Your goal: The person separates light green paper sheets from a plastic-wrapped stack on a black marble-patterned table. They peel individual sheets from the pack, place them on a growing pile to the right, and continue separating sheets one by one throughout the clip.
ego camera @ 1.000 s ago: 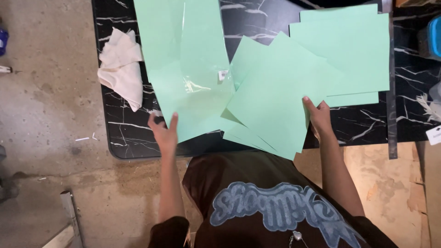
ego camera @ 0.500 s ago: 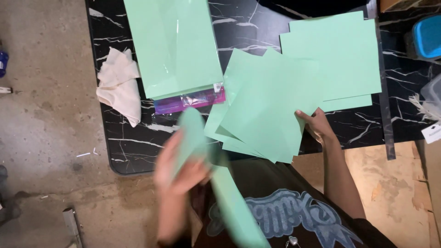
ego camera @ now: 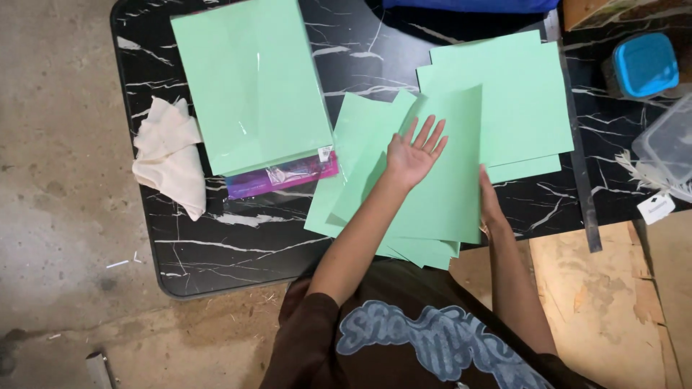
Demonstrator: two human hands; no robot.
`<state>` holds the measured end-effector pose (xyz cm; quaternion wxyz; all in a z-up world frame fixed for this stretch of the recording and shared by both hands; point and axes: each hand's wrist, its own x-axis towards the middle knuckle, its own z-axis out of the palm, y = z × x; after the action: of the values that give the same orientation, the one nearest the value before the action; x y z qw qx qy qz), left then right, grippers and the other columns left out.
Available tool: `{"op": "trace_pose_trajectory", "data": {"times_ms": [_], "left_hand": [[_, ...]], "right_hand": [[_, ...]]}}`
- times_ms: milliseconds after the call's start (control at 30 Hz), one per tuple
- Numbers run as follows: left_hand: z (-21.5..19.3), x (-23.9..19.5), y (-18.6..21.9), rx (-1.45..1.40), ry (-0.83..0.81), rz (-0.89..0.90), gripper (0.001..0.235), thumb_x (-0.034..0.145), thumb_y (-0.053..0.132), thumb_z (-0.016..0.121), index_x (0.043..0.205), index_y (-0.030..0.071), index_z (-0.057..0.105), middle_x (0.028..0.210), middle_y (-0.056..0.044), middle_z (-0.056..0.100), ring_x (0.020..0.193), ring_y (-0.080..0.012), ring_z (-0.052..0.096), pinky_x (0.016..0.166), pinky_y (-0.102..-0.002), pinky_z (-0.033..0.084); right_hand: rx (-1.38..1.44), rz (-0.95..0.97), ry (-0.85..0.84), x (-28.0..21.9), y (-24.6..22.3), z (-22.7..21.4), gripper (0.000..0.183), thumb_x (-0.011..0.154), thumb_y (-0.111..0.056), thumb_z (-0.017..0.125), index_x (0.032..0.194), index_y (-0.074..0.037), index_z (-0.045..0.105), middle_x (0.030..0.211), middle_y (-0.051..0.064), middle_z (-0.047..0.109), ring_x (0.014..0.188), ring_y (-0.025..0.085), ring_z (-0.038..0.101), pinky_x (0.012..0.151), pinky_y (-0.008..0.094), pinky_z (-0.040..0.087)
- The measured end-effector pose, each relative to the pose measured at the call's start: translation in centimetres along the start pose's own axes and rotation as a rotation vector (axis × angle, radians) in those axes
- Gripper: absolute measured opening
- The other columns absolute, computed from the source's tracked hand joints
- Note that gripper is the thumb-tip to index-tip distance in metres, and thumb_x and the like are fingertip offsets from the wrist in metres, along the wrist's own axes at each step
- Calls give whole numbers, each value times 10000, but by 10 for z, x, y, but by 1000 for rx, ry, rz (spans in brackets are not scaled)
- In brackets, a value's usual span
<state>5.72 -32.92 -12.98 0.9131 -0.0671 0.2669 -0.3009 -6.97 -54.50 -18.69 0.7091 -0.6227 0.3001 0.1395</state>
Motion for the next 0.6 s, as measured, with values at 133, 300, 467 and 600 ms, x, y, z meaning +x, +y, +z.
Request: {"op": "trace_pose_trajectory", "data": {"times_ms": [133, 300, 467, 600], "left_hand": [[24, -40, 4, 81, 47, 24, 682, 1061, 569, 113, 1616, 207, 273, 1484, -136, 544, 1348, -368, 545, 1150, -558, 413], [48, -102, 37, 653, 149, 66, 952, 943, 811, 51, 1507, 145, 431, 1440, -158, 560, 1211, -350, 608, 1030, -502, 436], [-26, -104, 79, 1521, 181, 523, 637, 1031, 579, 435, 1348, 72, 655, 1319, -155, 714, 1192, -276, 670, 1048, -461, 509], [-35, -106, 100, 1716, 177, 842, 549, 1026, 459, 636, 1377, 38, 644, 1377, -148, 662, 1296, -247, 635, 1138, -420, 510]], "right_hand": [[-71, 6, 30, -13, -12, 16, 1021, 898, -804, 416, 1562, -31, 380, 1538, 222, 445, 1383, 352, 459, 1103, 492, 417], [-169, 127, 136, -32, -31, 30, 958, 911, -779, 356, 1590, -104, 311, 1511, 244, 435, 1399, 399, 397, 1104, 627, 315], [-372, 64, 144, -54, -61, 51, 667, 899, -451, 637, 1406, -36, 512, 1269, 246, 643, 1124, 379, 616, 944, 602, 499], [-451, 0, 161, -73, -96, 44, 468, 942, -304, 663, 1322, -36, 614, 1148, 230, 679, 951, 328, 665, 775, 508, 569]]}}
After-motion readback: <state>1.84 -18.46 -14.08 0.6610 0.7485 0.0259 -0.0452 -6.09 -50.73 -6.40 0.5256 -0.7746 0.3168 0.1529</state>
